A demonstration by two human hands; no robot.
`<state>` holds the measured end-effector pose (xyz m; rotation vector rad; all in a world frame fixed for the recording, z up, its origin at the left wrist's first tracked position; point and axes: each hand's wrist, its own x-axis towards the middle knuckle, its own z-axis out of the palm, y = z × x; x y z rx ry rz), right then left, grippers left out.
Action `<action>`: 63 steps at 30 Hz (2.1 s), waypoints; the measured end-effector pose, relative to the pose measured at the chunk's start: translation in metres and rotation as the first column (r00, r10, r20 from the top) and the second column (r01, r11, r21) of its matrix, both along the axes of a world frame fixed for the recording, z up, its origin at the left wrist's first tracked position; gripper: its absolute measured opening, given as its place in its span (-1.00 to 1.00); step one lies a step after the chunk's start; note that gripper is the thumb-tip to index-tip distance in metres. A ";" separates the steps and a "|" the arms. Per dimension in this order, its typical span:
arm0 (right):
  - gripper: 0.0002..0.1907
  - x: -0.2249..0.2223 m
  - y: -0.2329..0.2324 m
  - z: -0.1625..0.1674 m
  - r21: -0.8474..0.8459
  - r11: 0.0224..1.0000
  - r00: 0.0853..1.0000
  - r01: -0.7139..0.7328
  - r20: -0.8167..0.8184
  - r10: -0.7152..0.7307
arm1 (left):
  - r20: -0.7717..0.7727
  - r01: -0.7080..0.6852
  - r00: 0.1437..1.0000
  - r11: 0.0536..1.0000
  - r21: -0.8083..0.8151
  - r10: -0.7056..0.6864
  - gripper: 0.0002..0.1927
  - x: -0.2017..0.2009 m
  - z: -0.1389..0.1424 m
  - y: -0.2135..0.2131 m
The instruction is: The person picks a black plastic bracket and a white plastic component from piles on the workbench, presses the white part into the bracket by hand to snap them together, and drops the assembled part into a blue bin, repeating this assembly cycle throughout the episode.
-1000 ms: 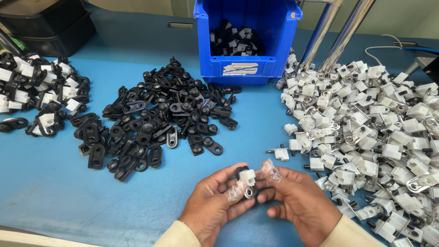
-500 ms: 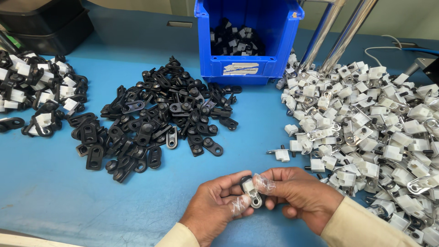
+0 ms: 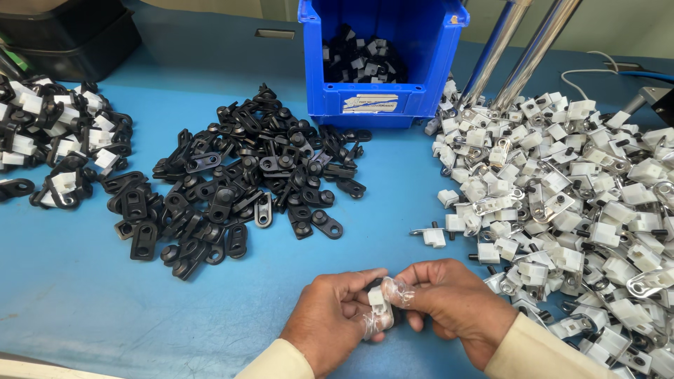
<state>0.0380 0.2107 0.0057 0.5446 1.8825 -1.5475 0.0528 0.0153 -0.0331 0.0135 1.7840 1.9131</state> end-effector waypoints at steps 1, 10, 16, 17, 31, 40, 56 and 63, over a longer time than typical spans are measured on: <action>-0.75 0.000 -0.001 -0.003 -0.018 1.000 1.000 0.015 -0.011 -0.015 | -0.004 -0.005 1.000 0.999 -0.037 0.005 -0.41 0.000 0.002 0.001; -0.90 0.034 -0.014 -0.030 0.463 0.861 0.368 0.211 -0.853 0.369 | 0.099 -0.210 0.969 0.964 -0.166 0.228 -0.51 0.004 0.020 0.019; -0.76 0.046 0.004 -0.022 0.317 0.945 0.731 0.079 -0.663 0.161 | 0.111 -0.241 0.962 0.967 -0.079 0.249 -0.53 0.008 0.021 0.022; -0.77 0.044 0.006 -0.021 0.157 0.981 0.939 0.111 -0.341 -0.051 | 0.118 -0.257 0.957 0.964 -0.067 0.263 -0.54 0.009 0.021 0.024; -0.72 0.042 0.013 0.003 0.045 0.986 0.946 0.163 -0.290 -0.144 | -0.051 -0.128 0.992 0.924 -0.360 0.117 -0.49 0.029 0.049 0.029; -0.64 0.049 -0.003 0.009 0.453 0.891 0.787 -0.015 -0.545 0.290 | -0.087 -0.143 0.989 0.909 -0.392 0.119 -0.54 0.025 0.048 0.031; -0.75 0.045 -0.011 0.005 0.102 0.982 0.914 0.156 -0.393 -0.104 | 0.114 -0.165 0.975 0.967 -0.194 0.189 -0.66 0.024 0.040 0.023; -0.73 0.058 -0.005 -0.004 0.431 0.898 0.602 0.084 -0.741 0.299 | 0.119 -0.130 0.982 0.983 -0.130 0.146 -0.63 0.023 0.030 0.020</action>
